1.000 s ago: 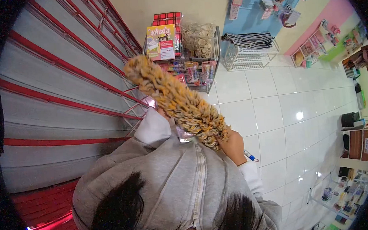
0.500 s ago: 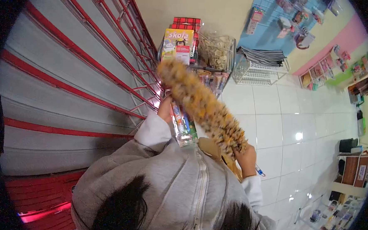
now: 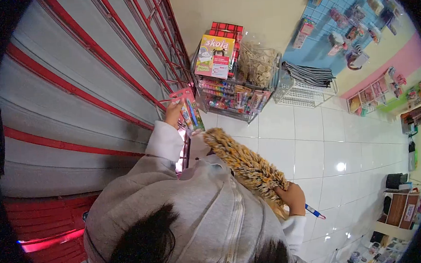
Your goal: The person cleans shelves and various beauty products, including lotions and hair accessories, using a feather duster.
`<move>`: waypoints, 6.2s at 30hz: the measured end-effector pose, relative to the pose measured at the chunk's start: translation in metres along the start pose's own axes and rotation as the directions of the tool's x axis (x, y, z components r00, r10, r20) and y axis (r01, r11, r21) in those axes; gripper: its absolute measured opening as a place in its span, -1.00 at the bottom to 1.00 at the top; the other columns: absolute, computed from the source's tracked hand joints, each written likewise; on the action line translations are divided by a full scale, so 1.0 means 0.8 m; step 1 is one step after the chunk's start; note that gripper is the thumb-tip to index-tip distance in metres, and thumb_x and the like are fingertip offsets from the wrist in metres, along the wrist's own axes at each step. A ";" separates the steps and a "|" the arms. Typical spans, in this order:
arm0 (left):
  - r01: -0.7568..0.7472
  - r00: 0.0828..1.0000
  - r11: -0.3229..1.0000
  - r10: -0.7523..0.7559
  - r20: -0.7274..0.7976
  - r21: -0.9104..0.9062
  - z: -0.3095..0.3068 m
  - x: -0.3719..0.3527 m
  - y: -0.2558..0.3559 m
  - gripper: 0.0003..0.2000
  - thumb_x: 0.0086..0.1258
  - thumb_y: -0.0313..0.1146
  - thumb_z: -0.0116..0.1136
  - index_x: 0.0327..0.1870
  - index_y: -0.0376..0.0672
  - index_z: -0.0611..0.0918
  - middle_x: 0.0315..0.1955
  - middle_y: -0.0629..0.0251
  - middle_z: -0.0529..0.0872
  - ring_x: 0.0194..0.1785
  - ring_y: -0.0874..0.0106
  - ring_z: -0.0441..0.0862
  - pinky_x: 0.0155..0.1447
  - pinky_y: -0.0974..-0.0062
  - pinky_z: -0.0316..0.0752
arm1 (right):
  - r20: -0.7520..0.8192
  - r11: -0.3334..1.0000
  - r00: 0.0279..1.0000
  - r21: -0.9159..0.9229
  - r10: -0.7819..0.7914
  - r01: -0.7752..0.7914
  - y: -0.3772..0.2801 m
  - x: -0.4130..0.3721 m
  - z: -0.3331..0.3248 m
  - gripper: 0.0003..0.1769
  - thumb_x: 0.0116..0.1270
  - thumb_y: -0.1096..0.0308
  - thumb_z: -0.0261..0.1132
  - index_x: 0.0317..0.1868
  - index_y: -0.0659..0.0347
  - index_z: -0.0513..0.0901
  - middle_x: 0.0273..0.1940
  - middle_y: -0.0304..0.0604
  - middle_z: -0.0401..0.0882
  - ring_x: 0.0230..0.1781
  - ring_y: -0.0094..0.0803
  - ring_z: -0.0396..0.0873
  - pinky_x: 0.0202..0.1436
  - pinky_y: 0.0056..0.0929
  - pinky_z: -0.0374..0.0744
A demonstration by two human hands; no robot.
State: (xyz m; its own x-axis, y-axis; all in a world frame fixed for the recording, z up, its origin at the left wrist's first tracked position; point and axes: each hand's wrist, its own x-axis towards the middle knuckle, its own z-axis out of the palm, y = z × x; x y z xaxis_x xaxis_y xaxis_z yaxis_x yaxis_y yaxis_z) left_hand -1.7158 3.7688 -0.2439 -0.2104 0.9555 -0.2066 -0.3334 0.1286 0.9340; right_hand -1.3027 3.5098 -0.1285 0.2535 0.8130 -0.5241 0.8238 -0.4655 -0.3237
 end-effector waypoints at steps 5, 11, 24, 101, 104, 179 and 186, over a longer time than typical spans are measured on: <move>0.066 0.998 0.996 -0.066 0.002 -0.054 -0.008 0.022 -0.036 -0.77 0.36 -0.25 0.20 -0.15 -0.22 0.55 -0.41 0.31 0.67 -0.45 0.48 0.61 -0.38 0.52 0.49 | -0.054 0.979 0.985 -0.110 0.164 -0.169 0.029 0.015 0.002 -0.45 0.16 -0.09 0.26 -0.26 0.35 0.66 -0.35 0.23 0.63 -0.26 0.12 0.61 -0.16 -0.06 0.54; 0.053 0.970 0.965 0.012 -0.244 0.256 -0.002 0.050 -0.087 -0.47 0.31 -0.16 0.22 0.15 -0.22 0.28 -0.16 0.13 0.57 -0.16 0.34 0.53 -0.10 0.43 0.45 | -0.079 0.972 0.974 -0.086 0.213 -0.220 0.029 0.020 0.000 -0.41 0.21 -0.10 0.23 -0.24 0.41 0.65 -0.33 0.28 0.62 -0.23 0.17 0.60 -0.13 -0.06 0.53; -0.125 0.978 0.802 0.198 -0.062 0.584 0.010 0.181 -0.169 -0.69 0.43 -0.29 0.03 0.08 -0.22 0.37 -0.12 -0.04 0.61 -0.09 0.11 0.61 -0.02 0.24 0.48 | -0.003 0.949 0.952 -0.075 0.307 -0.307 -0.050 0.074 -0.018 -0.38 0.18 -0.13 0.23 -0.29 0.43 0.66 -0.36 0.29 0.62 -0.26 0.12 0.63 -0.16 -0.07 0.53; 0.036 0.919 0.701 -0.304 0.252 0.713 0.159 0.192 -0.320 -0.60 0.27 -0.03 0.25 -0.35 -0.27 0.53 -0.53 0.17 0.60 -0.42 0.35 0.53 -0.27 0.36 0.43 | 0.094 0.896 0.892 0.014 0.442 -0.445 -0.003 0.104 -0.015 -0.33 0.24 -0.17 0.19 -0.21 0.45 0.63 -0.30 0.24 0.64 -0.21 0.08 0.62 -0.09 -0.13 0.53; 0.076 0.952 0.811 -0.233 0.200 0.580 0.160 0.178 -0.328 -0.59 0.30 -0.02 0.21 -0.38 -0.28 0.52 -0.55 0.16 0.59 -0.43 0.36 0.52 -0.29 0.34 0.41 | 0.126 0.900 0.898 0.060 0.423 -0.432 0.004 0.096 -0.025 -0.33 0.24 -0.17 0.19 -0.20 0.45 0.62 -0.28 0.27 0.63 -0.17 0.09 0.61 -0.07 -0.12 0.52; 0.874 0.429 0.409 -0.394 0.813 -0.263 0.158 -0.155 -0.090 -0.57 0.43 0.10 -0.10 -0.03 -0.08 0.53 -0.43 0.32 0.50 -0.39 0.42 0.48 -0.36 0.45 0.45 | -0.133 0.724 0.969 0.646 -0.207 0.243 0.076 -0.008 0.045 -0.70 0.23 0.36 0.29 -0.08 0.38 0.58 -0.26 -0.08 0.69 -0.28 -0.39 0.62 -0.16 -0.42 0.55; 0.788 0.537 0.563 -0.433 0.724 -0.248 0.156 -0.174 -0.078 -0.50 0.40 0.18 -0.11 0.05 -0.07 0.51 -0.31 0.25 0.56 -0.26 0.33 0.55 -0.23 0.35 0.51 | -0.104 0.773 0.990 0.619 -0.096 0.140 0.046 -0.016 0.033 -0.67 0.23 0.33 0.32 -0.08 0.39 0.60 -0.21 -0.04 0.69 -0.22 -0.35 0.63 -0.11 -0.39 0.55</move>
State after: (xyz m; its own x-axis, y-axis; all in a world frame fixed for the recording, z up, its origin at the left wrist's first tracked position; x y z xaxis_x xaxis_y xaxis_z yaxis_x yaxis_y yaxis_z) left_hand -1.5511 3.6607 -0.2370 0.6970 0.6495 -0.3039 -0.5813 0.7599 0.2908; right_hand -1.2889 3.4732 -0.1551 0.2246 0.8859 -0.4059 0.3586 -0.4625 -0.8109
